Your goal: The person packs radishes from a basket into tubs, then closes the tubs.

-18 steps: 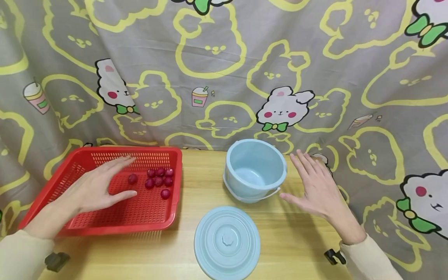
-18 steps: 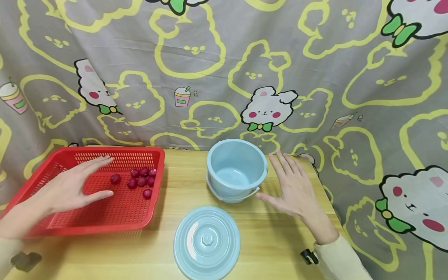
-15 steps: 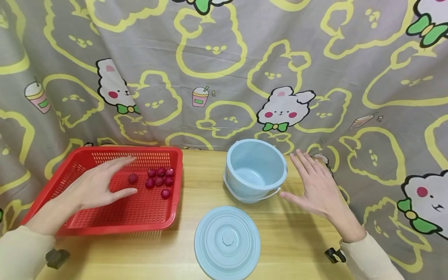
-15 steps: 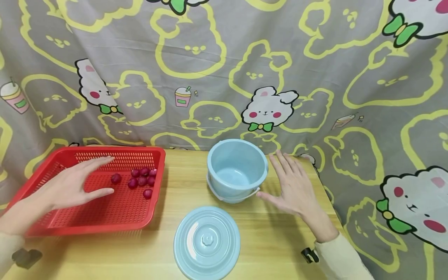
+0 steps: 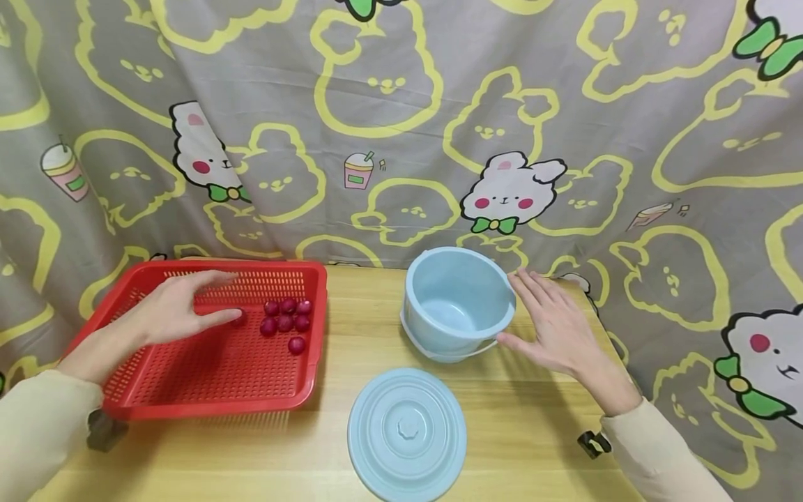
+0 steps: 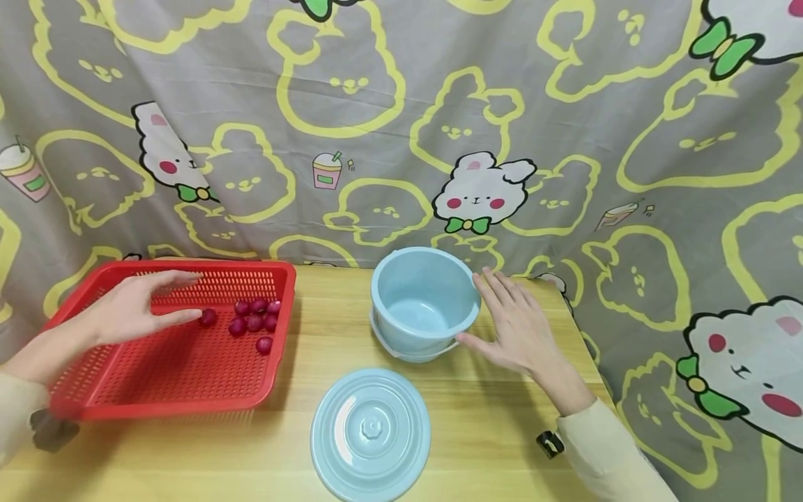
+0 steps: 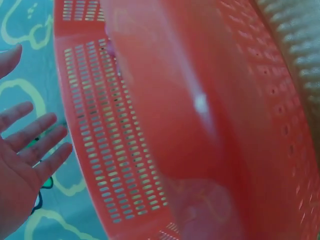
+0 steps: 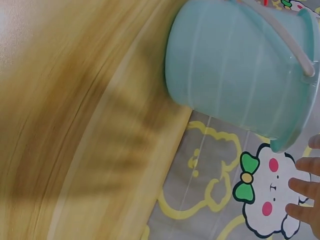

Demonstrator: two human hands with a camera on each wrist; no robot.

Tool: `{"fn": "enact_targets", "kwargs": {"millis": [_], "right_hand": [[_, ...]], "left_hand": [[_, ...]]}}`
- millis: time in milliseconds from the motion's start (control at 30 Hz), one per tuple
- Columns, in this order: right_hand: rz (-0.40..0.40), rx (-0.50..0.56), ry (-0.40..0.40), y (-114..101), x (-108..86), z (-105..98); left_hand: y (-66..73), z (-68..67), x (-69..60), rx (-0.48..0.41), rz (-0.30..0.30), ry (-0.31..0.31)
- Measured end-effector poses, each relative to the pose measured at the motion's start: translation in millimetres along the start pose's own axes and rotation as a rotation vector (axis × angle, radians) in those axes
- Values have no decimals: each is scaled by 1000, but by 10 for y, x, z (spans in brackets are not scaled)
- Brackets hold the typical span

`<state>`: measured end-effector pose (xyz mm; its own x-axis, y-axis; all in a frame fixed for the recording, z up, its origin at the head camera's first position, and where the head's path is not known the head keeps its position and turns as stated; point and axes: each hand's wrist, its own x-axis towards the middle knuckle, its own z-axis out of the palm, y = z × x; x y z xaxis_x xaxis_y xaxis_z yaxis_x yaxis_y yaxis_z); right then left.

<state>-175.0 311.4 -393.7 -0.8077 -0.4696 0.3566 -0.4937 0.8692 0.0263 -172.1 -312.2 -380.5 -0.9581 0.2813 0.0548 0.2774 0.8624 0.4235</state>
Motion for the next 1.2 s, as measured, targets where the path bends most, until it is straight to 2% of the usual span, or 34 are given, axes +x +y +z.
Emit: {"fn": "enact_targets", "kwargs": {"millis": [367,533,667,933,1200], "right_hand": [[17,1,-35,39,41,64],[25,0,-64,48,33,80],[26,1,-70,57,28,94],[20,10,-64,59,19,108],[2,8,-60,56,17,113]], "left_hand": [[-187,27,164,-107,-70,-54],[-273,70,218,-138,-101,-96],[-311,30,244,-161,-150,-137],[-372,-70,318,-300,-249,-220],[-546,19,386,-443,-273,-257]]}}
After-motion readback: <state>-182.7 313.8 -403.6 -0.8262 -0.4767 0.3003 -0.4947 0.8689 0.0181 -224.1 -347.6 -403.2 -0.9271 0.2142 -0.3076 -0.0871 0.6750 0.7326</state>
